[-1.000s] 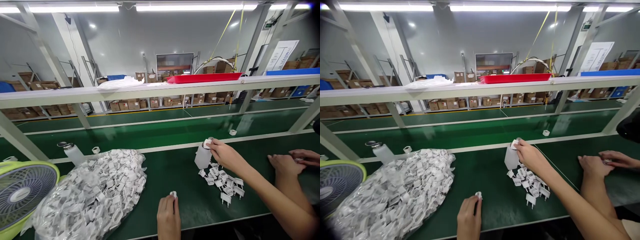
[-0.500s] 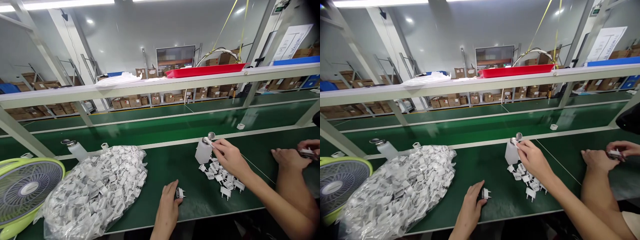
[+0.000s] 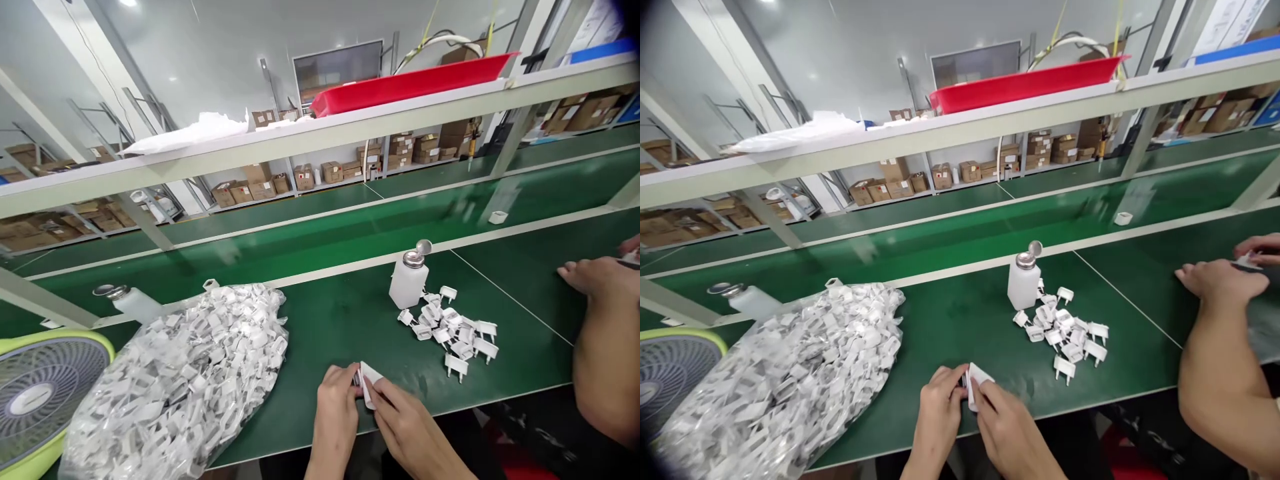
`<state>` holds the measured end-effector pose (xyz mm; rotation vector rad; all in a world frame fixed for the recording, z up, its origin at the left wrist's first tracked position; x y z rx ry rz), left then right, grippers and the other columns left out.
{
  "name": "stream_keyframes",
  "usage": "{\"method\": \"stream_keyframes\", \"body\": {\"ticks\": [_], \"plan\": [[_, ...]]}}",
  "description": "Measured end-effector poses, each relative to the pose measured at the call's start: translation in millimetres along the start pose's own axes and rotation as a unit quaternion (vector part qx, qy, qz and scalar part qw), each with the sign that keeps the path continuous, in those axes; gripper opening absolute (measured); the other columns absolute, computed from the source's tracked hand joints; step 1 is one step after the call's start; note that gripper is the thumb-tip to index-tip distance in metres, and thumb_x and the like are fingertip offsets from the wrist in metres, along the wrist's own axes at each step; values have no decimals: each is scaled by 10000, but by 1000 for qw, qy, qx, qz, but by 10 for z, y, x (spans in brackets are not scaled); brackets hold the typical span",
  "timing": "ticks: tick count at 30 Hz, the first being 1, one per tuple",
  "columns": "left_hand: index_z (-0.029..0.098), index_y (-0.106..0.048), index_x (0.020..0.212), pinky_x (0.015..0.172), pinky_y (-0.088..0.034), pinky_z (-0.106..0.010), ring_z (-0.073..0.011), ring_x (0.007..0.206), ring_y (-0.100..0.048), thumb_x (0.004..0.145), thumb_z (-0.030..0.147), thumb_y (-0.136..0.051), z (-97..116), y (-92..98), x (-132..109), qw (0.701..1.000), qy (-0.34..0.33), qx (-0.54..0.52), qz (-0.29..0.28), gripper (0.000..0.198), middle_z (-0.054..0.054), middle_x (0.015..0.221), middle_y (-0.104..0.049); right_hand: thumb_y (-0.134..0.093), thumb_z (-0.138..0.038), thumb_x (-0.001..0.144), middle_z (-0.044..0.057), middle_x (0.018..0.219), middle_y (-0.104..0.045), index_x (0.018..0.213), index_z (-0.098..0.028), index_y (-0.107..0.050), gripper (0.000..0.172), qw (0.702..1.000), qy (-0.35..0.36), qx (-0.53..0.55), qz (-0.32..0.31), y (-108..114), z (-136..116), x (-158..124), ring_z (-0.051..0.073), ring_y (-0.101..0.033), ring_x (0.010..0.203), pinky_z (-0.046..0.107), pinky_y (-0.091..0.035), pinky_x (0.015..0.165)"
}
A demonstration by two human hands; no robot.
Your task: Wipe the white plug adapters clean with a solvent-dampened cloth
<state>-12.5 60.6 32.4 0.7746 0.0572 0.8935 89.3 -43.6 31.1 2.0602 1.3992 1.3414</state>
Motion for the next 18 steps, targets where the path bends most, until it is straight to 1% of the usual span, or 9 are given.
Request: {"method": "stream_keyframes", "body": {"ticks": [3, 5, 7, 9, 11, 12, 15, 18], "plan": [[130, -780, 1146, 682, -639, -267, -214, 842, -708, 780, -85, -416, -12, -5, 10, 1000, -8, 2, 6, 560, -118, 902, -779, -368, -68, 978, 85, 969, -685, 1391, -207, -561, 477, 1000, 12, 1, -4, -7, 14, -47, 208, -704, 787, 319, -604, 697], [150, -783, 1152, 676, -638, -255, -206, 820, -706, 788, -80, -425, -12, -8, 19, 1000, -15, 1, 4, 560, -102, 873, -780, -360, -74, 986, 76, 975, -669, 1368, -212, -565, 455, 1000, -1, 9, -13, -6, 33, 14, 184, -699, 792, 291, -602, 704], [172, -782, 1166, 672, -638, -249, -201, 803, -701, 796, -77, -431, -10, -12, 25, 1000, -20, 1, 1, 567, -86, 848, -779, -354, -80, 996, 61, 972, -640, 1270, -215, -605, 395, 999, -34, 15, -19, -5, 69, 123, 150, -684, 756, 248, -584, 667], [181, -778, 1182, 668, -640, -248, -198, 798, -701, 795, -82, -424, -10, -16, 24, 1000, -24, 3, 1, 587, -84, 852, -782, -356, -89, 1006, 43, 950, -614, 1126, -214, -633, 327, 997, -70, 16, -18, -6, 102, 222, 120, -667, 703, 218, -560, 627], [159, -774, 1192, 669, -643, -245, -196, 800, -712, 789, -95, -404, -13, -18, 18, 1000, -25, 8, 6, 604, -100, 867, -784, -358, -93, 1012, 27, 919, -598, 1009, -215, -628, 296, 996, -89, 14, -11, -15, 111, 257, 103, -653, 660, 204, -542, 596], [140, -775, 1188, 670, -645, -245, -195, 798, -718, 791, -99, -396, -14, -18, 14, 1000, -25, 11, 9, 598, -109, 864, -782, -358, -91, 1012, 26, 913, -596, 996, -214, -624, 294, 996, -90, 10, -6, -24, 105, 243, 103, -654, 656, 203, -541, 592], [94, -781, 1156, 665, -650, -242, -194, 783, -732, 804, -100, -391, -16, -18, 5, 999, -26, 14, 15, 560, -122, 842, -782, -363, -72, 995, 59, 940, -620, 1069, -192, -635, 306, 998, -65, -13, 18, -60, 65, 103, 135, -672, 680, 237, -560, 599], [81, -785, 1140, 663, -652, -233, -191, 777, -742, 794, -110, -405, -25, -17, 5, 999, -28, 15, 18, 548, -126, 854, -794, -382, -40, 975, 110, 982, -668, 1234, -139, -619, 365, 998, -16, -41, 49, -88, 31, -74, 186, -698, 749, 292, -596, 662]]}}
Point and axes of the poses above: each hand's wrist, its own x-axis towards the middle knuckle, its own y-axis out of the back of the hand, z = x × y, the point moved 5 cm from there along x, towards the middle knuckle
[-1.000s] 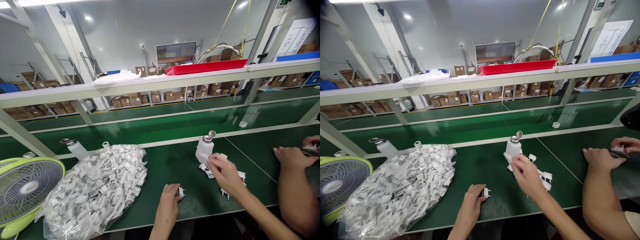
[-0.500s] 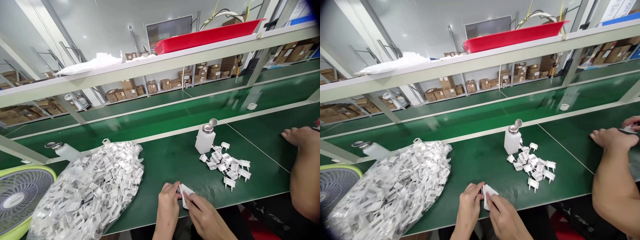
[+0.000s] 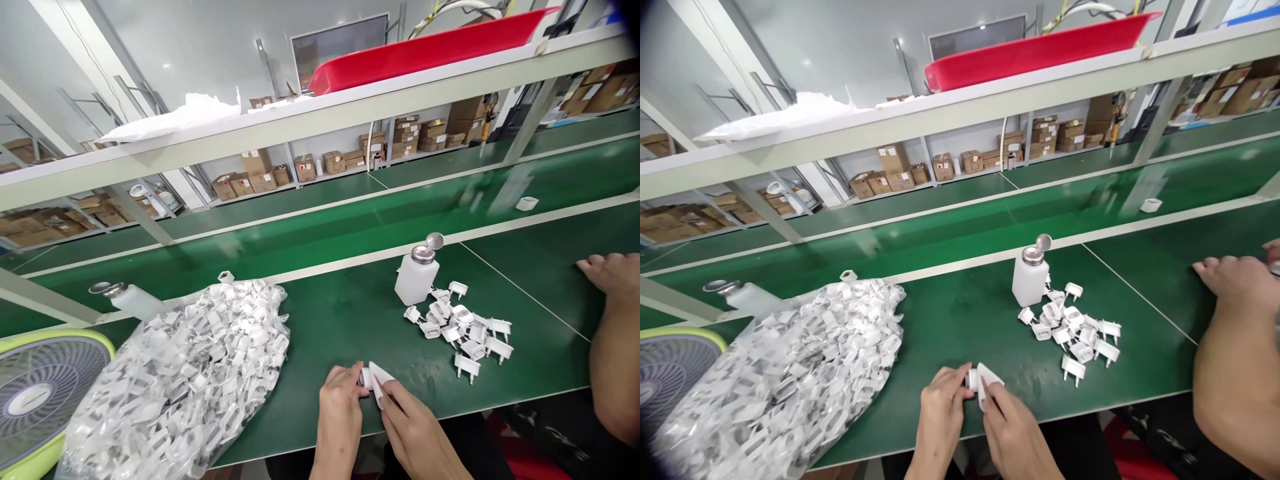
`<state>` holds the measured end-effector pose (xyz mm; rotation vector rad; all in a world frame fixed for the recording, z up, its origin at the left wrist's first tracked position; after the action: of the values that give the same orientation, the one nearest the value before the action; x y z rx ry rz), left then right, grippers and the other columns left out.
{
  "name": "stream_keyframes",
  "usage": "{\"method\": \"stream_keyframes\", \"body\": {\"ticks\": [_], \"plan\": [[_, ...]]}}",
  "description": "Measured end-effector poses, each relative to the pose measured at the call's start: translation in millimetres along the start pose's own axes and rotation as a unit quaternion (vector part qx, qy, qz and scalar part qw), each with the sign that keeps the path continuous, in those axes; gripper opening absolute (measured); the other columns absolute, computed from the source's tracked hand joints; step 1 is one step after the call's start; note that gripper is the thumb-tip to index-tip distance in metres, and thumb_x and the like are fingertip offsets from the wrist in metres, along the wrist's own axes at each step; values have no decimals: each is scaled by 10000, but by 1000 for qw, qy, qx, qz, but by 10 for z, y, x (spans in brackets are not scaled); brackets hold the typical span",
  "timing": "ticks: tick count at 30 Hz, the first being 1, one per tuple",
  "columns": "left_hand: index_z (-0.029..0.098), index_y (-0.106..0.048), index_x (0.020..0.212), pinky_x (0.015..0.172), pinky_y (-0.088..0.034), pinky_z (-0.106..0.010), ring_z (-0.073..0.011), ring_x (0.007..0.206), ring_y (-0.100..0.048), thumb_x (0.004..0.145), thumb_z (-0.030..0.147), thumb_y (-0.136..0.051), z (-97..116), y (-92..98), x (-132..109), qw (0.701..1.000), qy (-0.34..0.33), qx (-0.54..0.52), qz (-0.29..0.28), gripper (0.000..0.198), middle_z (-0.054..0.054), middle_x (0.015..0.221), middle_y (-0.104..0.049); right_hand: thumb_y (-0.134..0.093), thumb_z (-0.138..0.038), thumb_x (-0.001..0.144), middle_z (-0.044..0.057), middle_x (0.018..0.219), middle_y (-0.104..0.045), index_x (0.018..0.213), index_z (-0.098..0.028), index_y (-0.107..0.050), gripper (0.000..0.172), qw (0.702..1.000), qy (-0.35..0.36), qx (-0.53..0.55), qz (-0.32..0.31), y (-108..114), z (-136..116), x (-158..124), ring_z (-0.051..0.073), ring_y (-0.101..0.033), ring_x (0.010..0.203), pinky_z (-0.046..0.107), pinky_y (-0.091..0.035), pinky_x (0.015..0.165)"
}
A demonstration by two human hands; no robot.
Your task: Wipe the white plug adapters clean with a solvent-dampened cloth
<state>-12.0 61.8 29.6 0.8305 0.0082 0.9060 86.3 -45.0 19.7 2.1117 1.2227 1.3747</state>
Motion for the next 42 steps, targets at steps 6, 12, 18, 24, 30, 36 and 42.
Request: {"method": "stream_keyframes", "body": {"ticks": [6, 12, 18, 24, 30, 36, 42], "plan": [[136, -787, 1157, 674, -653, -229, -190, 814, -748, 796, -116, -446, -39, 3, -3, 1000, 0, 2, 1, 557, -101, 880, -805, -449, -25, 961, 116, 1006, -720, 1592, -157, -356, 651, 997, 70, -2, 6, 11, -36, -98, 212, -695, 791, 327, -613, 716], [154, -774, 1216, 690, -643, -233, -201, 822, -730, 809, -106, -456, -33, -1, -2, 1000, 4, -16, -17, 578, -94, 841, -797, -360, -49, 992, 72, 1005, -655, 1304, -176, -600, 414, 998, -10, 38, -52, 55, 1, 206, 132, -693, 775, 223, -590, 696], [106, -771, 1223, 689, -647, -282, -225, 806, -724, 827, -72, -416, -49, -15, -14, 998, 35, -46, -14, 561, -140, 845, -785, -376, -66, 999, 18, 897, -598, 900, -206, -605, 287, 996, -37, 36, -75, 82, 15, 394, 97, -659, 672, 193, -538, 612], [200, -837, 1086, 720, -638, -277, -218, 856, -726, 757, -69, -472, -54, 36, 14, 987, 98, -129, -1, 560, -99, 925, -821, -365, -48, 991, 88, 908, -690, 1180, -137, -642, 346, 998, 58, -24, -29, 49, -120, 56, 176, -689, 685, 271, -570, 601], [208, -865, 987, 774, -599, -299, -217, 796, -740, 694, 5, -586, -36, 118, 9, 945, 200, -254, 51, 452, -63, 863, -829, -417, -10, 961, 128, 931, -747, 1609, -111, -333, 661, 989, 108, -71, 74, 15, -225, -23, 232, -718, 720, 327, -599, 604], [143, -850, 1021, 712, -573, -270, -225, 784, -742, 794, 427, -785, 143, 45, -223, 856, 297, -408, 107, 369, -124, 909, -837, -511, 5, 938, 158, 1029, -708, 1596, -131, -380, 684, 985, 76, -21, 153, 59, -449, -62, 201, -734, 850, 267, -617, 707], [193, -865, 988, 703, -555, -217, -190, 759, -739, 617, 497, -955, 264, 16, -370, 760, 307, -547, 168, 488, -116, 916, -844, -526, -140, 1007, 83, 1079, -646, 1290, -249, -690, 345, 962, -107, 173, 185, 160, -654, -34, 159, -706, 956, 184, -565, 763]]}}
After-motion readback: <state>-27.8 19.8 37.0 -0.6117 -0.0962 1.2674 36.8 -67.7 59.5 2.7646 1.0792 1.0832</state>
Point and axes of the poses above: each hand's wrist, its own x-axis towards the middle knuckle, its own y-axis out of the back of the hand, z = x × y, the point moved 5 cm from there along x, towards the middle knuckle
